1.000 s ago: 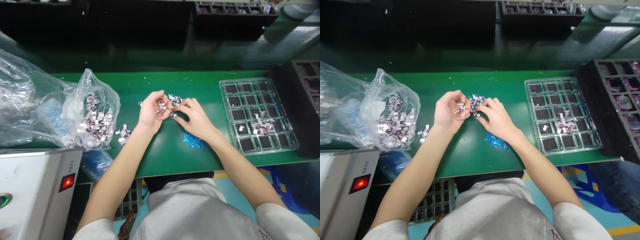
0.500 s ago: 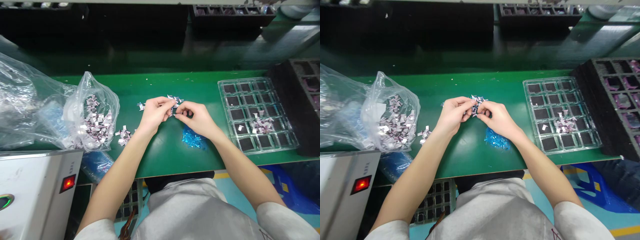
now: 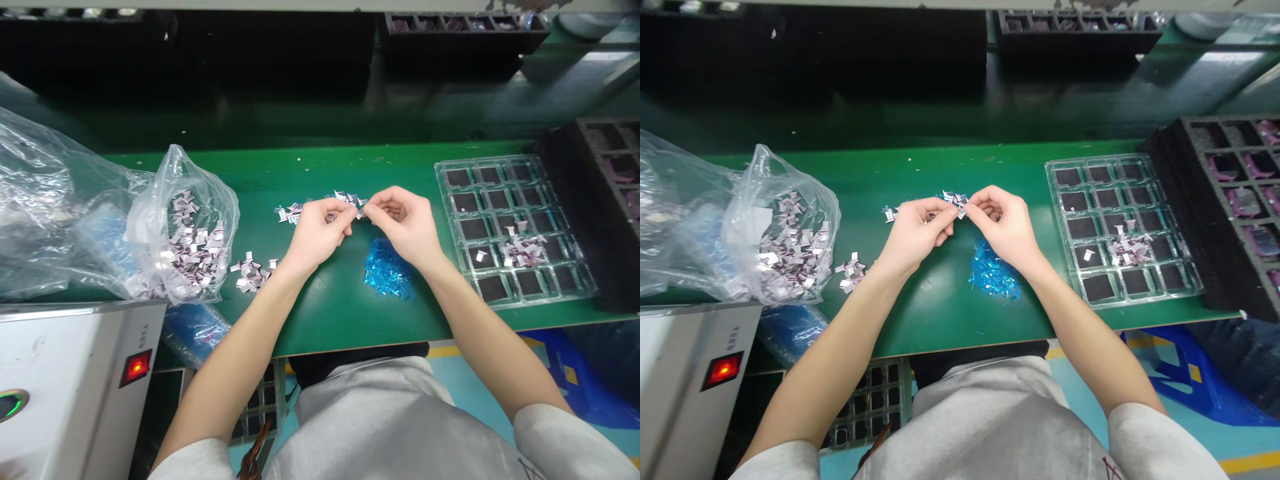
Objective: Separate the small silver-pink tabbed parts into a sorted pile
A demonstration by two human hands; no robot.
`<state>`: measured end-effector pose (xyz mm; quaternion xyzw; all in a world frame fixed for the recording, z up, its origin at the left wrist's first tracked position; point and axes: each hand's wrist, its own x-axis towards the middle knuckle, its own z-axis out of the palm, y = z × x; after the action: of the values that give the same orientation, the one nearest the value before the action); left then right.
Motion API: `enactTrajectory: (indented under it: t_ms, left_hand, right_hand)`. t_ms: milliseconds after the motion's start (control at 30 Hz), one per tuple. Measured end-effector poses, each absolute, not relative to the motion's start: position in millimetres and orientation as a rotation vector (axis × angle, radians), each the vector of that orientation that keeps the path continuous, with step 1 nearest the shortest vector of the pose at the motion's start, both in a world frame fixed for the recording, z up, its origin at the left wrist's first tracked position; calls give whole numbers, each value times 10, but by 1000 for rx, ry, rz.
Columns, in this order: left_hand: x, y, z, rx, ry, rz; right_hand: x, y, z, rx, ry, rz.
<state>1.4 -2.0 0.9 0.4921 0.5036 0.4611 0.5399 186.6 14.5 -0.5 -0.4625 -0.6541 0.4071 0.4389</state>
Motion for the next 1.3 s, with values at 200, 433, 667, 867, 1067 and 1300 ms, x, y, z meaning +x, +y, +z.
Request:
enactTrajectory:
  t_ms: [200, 433, 667, 867, 1067, 1300]
  left_hand:
    - [14, 10, -26, 1119, 1266, 1149]
    - [9, 23, 97, 848, 1277, 1124]
    - [-34, 34, 146, 724, 1114, 1115]
    - [6, 20, 138, 801, 1177, 1121]
    - [22, 13, 133, 855, 1244, 1102]
    - [30, 20, 118, 862, 1247, 1097]
  right_hand:
    - [1843, 72, 41, -1039, -1868, 748]
    - [1922, 193, -138, -1290, -1928, 544]
    - [1900, 179, -212, -1322, -2176, 323]
    - [1846, 139, -192, -1273, -2278, 379]
    - [1870, 172, -216, -1256, -2191, 436]
    - [1894, 209, -281, -1289, -2193, 398]
